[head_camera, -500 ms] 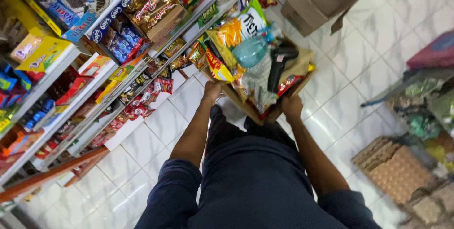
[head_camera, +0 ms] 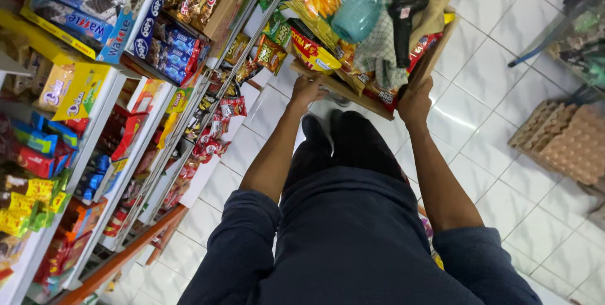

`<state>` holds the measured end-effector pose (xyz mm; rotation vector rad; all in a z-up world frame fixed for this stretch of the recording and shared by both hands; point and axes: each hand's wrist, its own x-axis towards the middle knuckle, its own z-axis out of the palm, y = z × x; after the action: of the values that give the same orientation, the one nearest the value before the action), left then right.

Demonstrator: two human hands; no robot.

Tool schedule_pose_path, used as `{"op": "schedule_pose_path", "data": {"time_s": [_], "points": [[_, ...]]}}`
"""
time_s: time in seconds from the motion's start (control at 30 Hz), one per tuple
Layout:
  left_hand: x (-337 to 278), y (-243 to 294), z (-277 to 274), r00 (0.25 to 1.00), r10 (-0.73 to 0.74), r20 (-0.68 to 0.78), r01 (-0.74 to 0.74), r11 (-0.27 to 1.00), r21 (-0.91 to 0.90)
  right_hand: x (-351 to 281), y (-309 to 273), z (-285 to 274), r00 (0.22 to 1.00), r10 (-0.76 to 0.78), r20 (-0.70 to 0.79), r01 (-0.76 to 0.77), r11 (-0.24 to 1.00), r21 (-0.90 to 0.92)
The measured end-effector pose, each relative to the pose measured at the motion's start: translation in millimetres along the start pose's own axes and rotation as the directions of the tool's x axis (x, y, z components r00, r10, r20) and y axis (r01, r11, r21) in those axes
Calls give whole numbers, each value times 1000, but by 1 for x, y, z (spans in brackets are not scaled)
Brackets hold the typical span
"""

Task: The person cleans store shelves by spraying a liquid onto a cloth and wiping the white shelf surfaces, moving snack bags aside and lifting them to reach the area underneath.

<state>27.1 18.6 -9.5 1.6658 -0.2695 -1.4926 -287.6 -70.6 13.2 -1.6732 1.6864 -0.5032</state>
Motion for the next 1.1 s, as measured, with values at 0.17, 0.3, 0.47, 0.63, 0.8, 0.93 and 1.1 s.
{"op": "schedule_pose_path", "data": {"time_s": [0.17,0.3,0.47,0.63,0.8,0.93,1.1], "points": [[0,-1,-2,1000,-30,5,29,997,73,4,10,10,1000,-10,-25,8,998,-58],[-2,-4,-7,998,-57,1,57,996,68,2,5,16,997,-2,-71,0,999,-34],[-5,8,-2,999,39,20,-42,982,183,-6,-38,10,818,-373,-439,228,910,-347],[-39,35,-11,894,444,56,-284,467,837,-44,-103,14,785,-554,-276,545,830,-116],[-89,76,-25,312,820,480,-653,-182,735,-82,-127,53,791,-612,21,595,760,-259],[-54,77,-38,443,673,593,-702,-151,696,-80,-119,75,854,-519,28,493,791,-363],[-41,65,-43,471,613,635,-689,-194,698,-96,-109,88,868,-494,-56,437,812,-386]]}}
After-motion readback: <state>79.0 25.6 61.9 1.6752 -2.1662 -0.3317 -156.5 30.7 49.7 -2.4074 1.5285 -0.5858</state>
